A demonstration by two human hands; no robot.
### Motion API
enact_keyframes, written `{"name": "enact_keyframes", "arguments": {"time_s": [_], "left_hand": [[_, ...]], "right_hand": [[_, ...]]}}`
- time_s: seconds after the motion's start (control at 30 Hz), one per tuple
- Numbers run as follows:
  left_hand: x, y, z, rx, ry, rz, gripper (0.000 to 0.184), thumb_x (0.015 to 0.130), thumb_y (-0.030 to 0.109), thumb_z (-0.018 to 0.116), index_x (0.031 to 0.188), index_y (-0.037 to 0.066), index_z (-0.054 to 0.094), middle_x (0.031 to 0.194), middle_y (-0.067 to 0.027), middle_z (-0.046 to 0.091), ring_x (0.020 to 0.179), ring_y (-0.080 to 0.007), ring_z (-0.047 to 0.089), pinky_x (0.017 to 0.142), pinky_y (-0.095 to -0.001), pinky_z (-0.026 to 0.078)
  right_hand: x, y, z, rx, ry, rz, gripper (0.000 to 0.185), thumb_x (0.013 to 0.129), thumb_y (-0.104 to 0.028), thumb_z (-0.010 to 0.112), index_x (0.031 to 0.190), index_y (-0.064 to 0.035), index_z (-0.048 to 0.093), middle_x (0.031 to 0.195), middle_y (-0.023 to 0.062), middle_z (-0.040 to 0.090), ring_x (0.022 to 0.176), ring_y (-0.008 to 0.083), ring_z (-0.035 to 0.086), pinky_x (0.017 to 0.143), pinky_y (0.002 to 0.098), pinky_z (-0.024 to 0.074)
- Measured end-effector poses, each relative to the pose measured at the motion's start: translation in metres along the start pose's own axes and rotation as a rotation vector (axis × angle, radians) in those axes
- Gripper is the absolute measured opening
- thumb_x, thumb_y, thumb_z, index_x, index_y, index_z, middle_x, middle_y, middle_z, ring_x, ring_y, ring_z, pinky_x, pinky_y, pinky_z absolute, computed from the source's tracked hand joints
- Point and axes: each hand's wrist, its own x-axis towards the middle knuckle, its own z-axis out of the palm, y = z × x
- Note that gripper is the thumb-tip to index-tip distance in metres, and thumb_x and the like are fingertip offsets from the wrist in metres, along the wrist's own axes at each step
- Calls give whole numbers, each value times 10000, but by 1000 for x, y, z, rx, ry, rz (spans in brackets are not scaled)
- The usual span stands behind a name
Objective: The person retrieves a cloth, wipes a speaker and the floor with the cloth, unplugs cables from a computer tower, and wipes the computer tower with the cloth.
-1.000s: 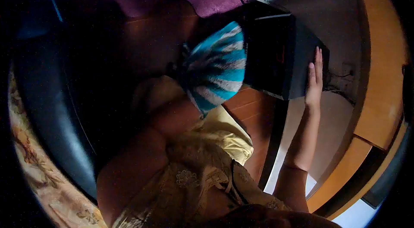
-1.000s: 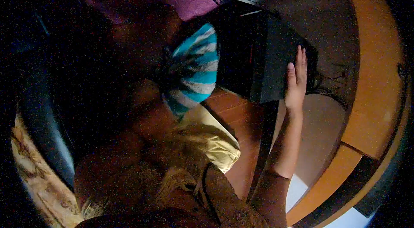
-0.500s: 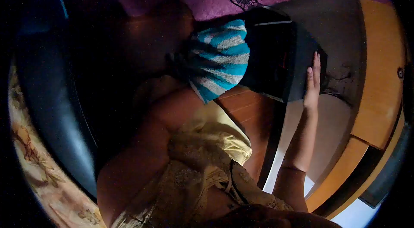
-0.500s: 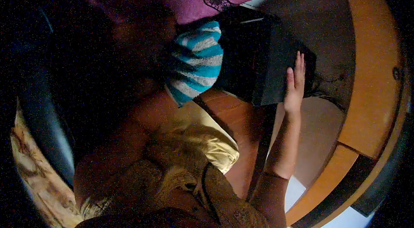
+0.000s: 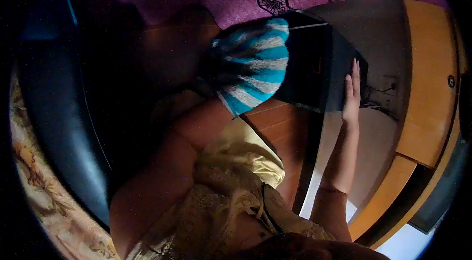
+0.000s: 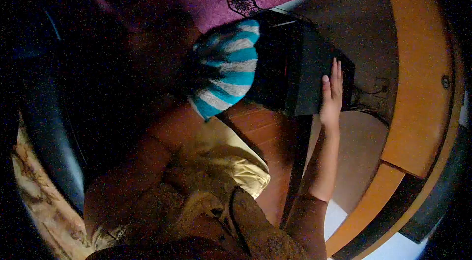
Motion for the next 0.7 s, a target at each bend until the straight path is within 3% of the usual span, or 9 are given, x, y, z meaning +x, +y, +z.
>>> {"name": "enact_keyframes", "arguments": {"time_s": [0.37, 0.7], "left_hand": [[38, 21, 13, -70, 0, 141, 388, 1040, 308, 333, 1244, 93, 583, 1253, -106, 515, 1150, -267, 490, 974, -370, 393], [4, -6, 8, -35, -24, 8, 398, 1040, 312, 326, 1253, 93, 581, 1284, -112, 515, 1182, -275, 488, 1000, -378, 389]], "right_hand": [[4, 22, 2, 18, 13, -42, 535, 1038, -361, 404, 1533, -172, 334, 1614, 101, 249, 1495, 299, 197, 1202, 412, 144], [4, 15, 3, 28, 10, -4, 536, 1035, -358, 413, 1534, -181, 333, 1617, 96, 244, 1499, 290, 187, 1202, 411, 140]]}}
